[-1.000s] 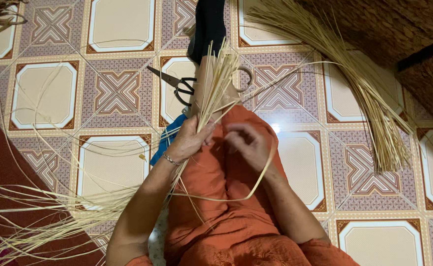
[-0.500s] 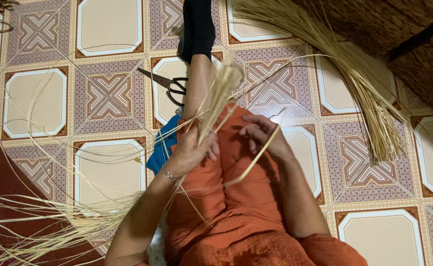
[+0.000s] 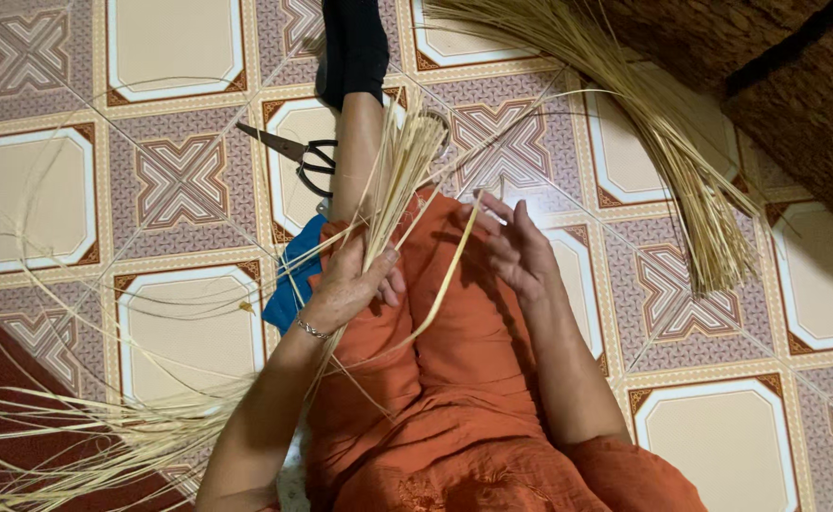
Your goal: The person sits on the floor and weaves thin straw strands by hand, repeatedly pulling, aligning, and interlacing them to form a mat-like structure. The hands manipulate the straw continuously, adjusting the bundle and tightening the weave.
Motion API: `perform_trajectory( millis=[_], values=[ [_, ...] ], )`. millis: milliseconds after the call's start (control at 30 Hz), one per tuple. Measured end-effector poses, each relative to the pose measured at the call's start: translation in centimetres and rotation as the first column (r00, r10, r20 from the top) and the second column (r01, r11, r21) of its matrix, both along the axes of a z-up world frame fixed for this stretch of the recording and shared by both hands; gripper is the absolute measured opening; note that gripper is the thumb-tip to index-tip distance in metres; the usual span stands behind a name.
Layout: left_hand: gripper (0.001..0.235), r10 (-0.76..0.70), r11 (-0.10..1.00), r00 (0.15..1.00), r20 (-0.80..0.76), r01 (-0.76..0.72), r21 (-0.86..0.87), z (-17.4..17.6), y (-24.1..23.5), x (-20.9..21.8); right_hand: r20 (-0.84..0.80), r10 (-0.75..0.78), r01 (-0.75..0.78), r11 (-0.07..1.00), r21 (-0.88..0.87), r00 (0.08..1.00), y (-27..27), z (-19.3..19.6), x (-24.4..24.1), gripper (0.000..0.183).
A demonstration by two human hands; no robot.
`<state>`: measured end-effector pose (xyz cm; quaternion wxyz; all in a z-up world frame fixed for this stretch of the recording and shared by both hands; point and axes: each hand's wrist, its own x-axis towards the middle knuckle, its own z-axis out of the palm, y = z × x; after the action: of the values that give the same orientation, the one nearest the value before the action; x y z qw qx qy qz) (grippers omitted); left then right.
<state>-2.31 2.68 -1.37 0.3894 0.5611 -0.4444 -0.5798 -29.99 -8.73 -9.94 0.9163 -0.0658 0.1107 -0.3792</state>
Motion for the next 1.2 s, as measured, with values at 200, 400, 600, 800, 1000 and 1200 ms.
perform_trajectory(
  millis=[200,400,600,800,1000,1200],
  values=[
    [0.024,0.063,0.998,0.99,-0.129,-0.06,0.028,-1.3,0.1,0.7,-0.112,-0.144,0.136,0.988,-0.076,0.983,-2.2,1.4,1.7,0.032],
    [0.033,0.105,0.994,0.992,-0.074,-0.108,-0.032,-1.7,-1.1,0.9,-0.82,-0.245,-0.324,0.831,-0.453,0.518,3.5,5.9,5.1,0.028],
    [0.03,0.238,0.963,0.971,0.01,-0.234,-0.132,-0.6,-2.0,1.1,-0.79,-0.148,-0.471,0.732,-0.493,0.595,8.4,5.4,9.6,0.025],
    [0.034,0.226,0.958,0.955,-0.191,-0.253,-0.135,0.8,-2.4,0.6,-0.807,-0.094,-0.523,0.717,-0.461,0.583,9.8,4.2,11.3,0.028],
    [0.032,0.205,0.957,0.972,-0.114,-0.223,-0.187,1.1,-1.8,0.0,-0.827,-0.111,-0.578,0.664,-0.475,0.552,9.7,6.1,11.4,0.026],
    [0.017,0.229,0.958,0.97,-0.083,-0.239,-0.159,1.2,-1.5,0.2,-0.793,-0.289,-0.49,0.658,-0.572,0.536,6.2,9.3,9.0,0.03]
  ],
)
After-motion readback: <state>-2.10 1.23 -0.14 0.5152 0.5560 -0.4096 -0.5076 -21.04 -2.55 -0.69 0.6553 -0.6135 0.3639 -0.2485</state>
